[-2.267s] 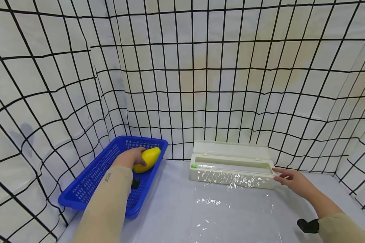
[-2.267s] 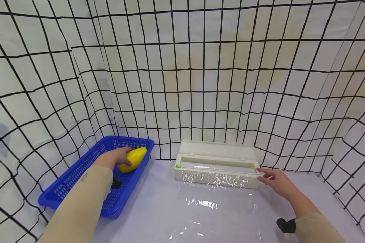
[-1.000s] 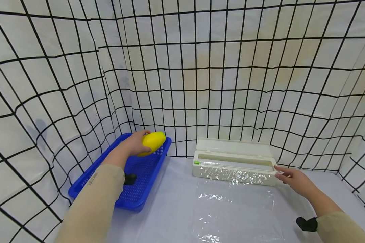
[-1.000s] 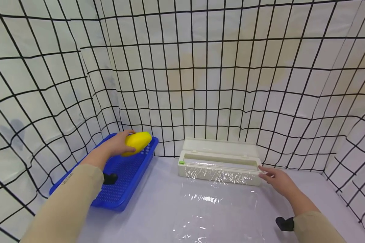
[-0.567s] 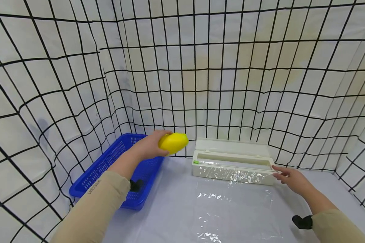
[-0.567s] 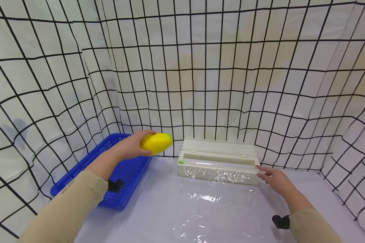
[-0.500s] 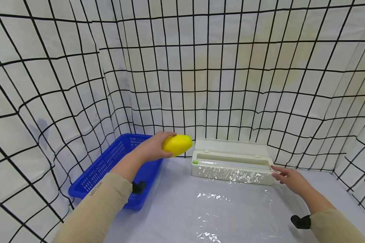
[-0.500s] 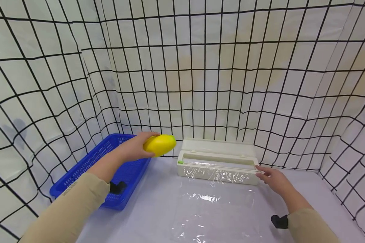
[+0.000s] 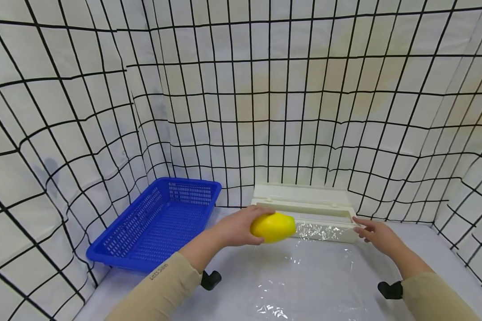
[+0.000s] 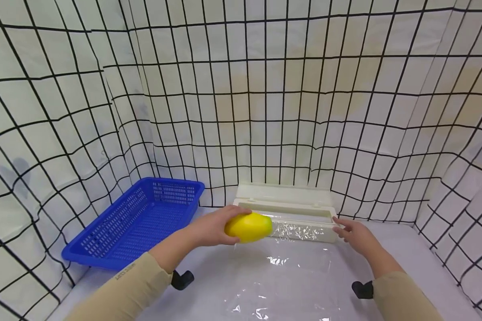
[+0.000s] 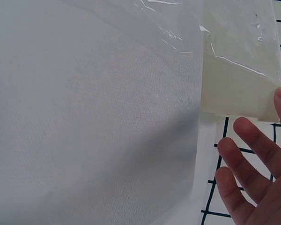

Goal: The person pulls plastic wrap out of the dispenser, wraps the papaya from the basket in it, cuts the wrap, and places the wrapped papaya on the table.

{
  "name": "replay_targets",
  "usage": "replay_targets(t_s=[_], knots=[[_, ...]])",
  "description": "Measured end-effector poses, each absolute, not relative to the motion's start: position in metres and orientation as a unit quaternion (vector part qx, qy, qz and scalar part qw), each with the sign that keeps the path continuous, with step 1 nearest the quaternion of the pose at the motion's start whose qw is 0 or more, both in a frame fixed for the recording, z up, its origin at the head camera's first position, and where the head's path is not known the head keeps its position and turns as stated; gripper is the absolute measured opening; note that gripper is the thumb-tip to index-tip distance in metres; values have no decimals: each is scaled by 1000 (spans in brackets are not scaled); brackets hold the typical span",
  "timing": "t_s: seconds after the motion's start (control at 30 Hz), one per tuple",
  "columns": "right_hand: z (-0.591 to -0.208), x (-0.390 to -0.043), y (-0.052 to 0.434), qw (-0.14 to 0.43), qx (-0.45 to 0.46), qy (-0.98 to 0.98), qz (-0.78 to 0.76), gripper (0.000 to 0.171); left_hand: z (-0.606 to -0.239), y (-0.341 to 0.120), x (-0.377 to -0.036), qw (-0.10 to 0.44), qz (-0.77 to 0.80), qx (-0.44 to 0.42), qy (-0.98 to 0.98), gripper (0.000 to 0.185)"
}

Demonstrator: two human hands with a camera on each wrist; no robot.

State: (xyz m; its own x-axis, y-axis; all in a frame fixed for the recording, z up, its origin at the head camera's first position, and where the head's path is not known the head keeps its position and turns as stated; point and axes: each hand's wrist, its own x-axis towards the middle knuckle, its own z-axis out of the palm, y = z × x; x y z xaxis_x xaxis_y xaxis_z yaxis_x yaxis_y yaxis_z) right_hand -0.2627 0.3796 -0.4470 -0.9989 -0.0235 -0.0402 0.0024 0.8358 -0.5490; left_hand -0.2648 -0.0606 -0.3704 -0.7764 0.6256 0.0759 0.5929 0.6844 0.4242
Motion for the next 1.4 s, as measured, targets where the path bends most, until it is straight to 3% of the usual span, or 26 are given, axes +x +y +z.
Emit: replay_targets(t_s=[0.57,0.9,1.4], knots=[[-442,-263,373,33,10,950,-309,62,-422,8,-264,23,154,430,889,75],[-443,-262,368,34,10,949,-313,61,-443,14,-265,45,159,396,903,73],[-447,-255,371,0,-1,955,-297,67,-444,15,-263,51,166,398,901,75]])
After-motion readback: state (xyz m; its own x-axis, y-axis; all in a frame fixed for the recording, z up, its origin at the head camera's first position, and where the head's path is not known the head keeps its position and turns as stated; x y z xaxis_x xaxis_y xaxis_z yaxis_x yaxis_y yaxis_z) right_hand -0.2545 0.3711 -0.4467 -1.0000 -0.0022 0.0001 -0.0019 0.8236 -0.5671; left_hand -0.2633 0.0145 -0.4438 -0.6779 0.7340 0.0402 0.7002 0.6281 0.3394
